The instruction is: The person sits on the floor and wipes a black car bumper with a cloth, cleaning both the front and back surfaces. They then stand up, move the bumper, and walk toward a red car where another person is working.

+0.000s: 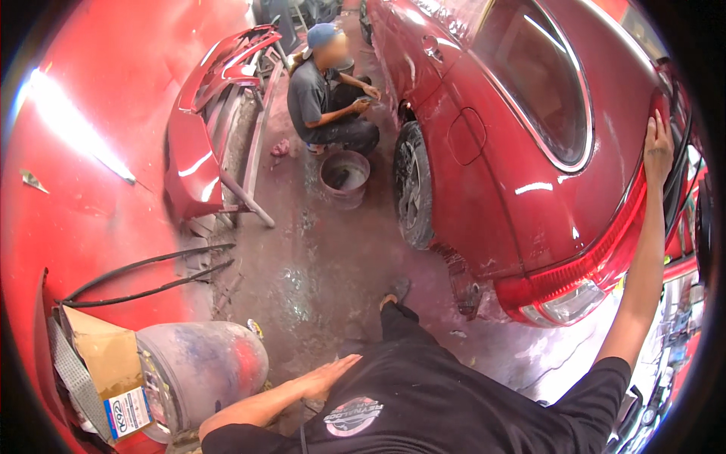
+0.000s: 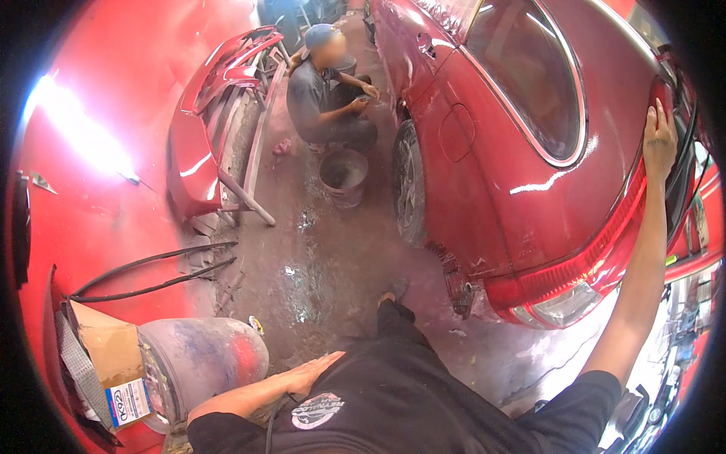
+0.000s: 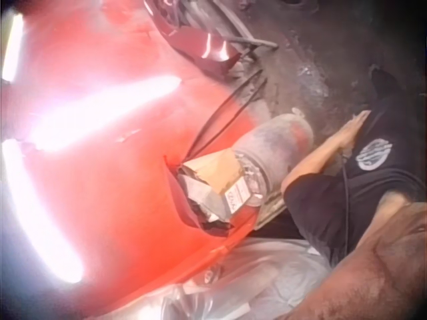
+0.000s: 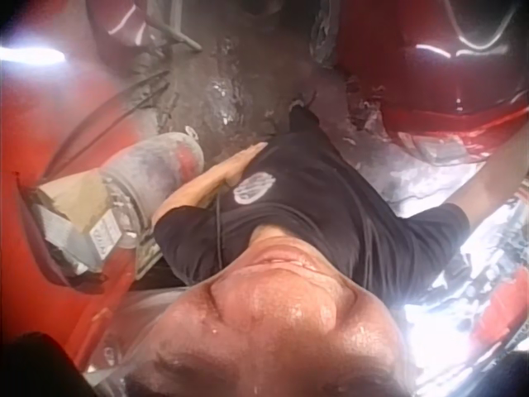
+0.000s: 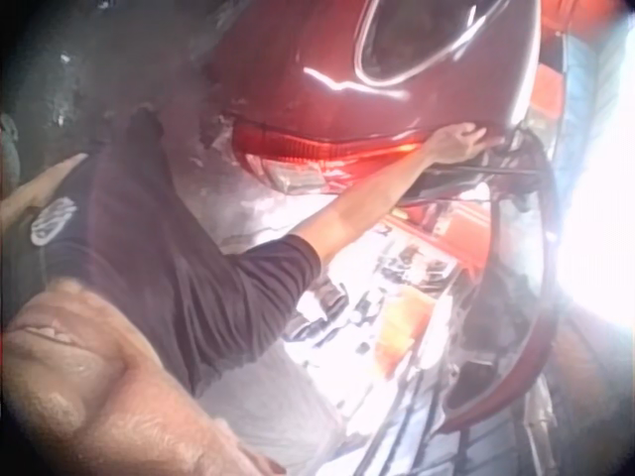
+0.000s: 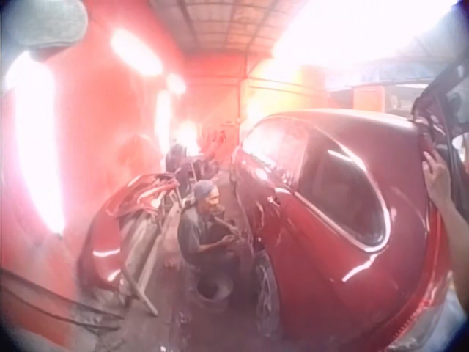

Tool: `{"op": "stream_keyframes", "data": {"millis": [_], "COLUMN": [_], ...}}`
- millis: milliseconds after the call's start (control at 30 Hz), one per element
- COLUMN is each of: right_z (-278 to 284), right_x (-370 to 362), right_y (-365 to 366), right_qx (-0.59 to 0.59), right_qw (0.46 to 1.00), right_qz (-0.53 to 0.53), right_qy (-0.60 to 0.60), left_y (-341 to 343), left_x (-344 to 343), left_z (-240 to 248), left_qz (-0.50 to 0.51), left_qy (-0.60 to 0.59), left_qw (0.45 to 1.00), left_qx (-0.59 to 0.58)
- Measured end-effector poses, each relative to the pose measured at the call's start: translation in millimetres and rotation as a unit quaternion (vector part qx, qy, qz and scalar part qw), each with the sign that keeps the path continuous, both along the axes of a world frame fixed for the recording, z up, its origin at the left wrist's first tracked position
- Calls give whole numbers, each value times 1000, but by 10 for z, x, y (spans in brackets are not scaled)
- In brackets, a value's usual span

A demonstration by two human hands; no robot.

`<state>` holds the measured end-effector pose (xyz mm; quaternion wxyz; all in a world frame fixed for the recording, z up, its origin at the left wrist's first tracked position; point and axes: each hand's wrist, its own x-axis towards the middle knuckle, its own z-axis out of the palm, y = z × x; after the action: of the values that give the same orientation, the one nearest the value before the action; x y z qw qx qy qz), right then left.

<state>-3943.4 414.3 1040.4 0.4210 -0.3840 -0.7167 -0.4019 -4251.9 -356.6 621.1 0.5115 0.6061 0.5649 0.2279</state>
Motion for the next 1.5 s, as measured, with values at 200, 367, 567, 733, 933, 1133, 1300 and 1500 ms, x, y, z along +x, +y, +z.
{"op": "stream_keyframes", "data": {"millis": [200,367,567,733,933,1133,1300,1500], "right_z": [5,-7,5,12,12,8,-6,-3], "right_x": [21,32,33,36,39,47,41,11], "right_y": [29,53,58,58,67,72,67,34], "right_qx": [-6,9,2,4,-6,6,11,5], "right_qw": [1000,1000,1000,1000,1000,1000,1000,1000], "right_qz": [13,19,21,6,19,5,6,2], "right_qy": [-3,-2,-2,-4,0,-9,-12,-4], "left_y": [-6,29,78,73,91,105,109,95], "left_x": [28,35,17,-6,-28,-70,-103,-138], "left_z": [-1,67,127,121,66,66,97,76], "left_qz": [-3,-7,-14,-26,-22,-24,-14,-16], "left_qy": [5,8,17,29,12,10,-10,-18], "left_qw": [1000,1000,999,998,999,999,1000,999], "left_qx": [-12,-15,-48,-52,-34,-28,-20,-38]}}
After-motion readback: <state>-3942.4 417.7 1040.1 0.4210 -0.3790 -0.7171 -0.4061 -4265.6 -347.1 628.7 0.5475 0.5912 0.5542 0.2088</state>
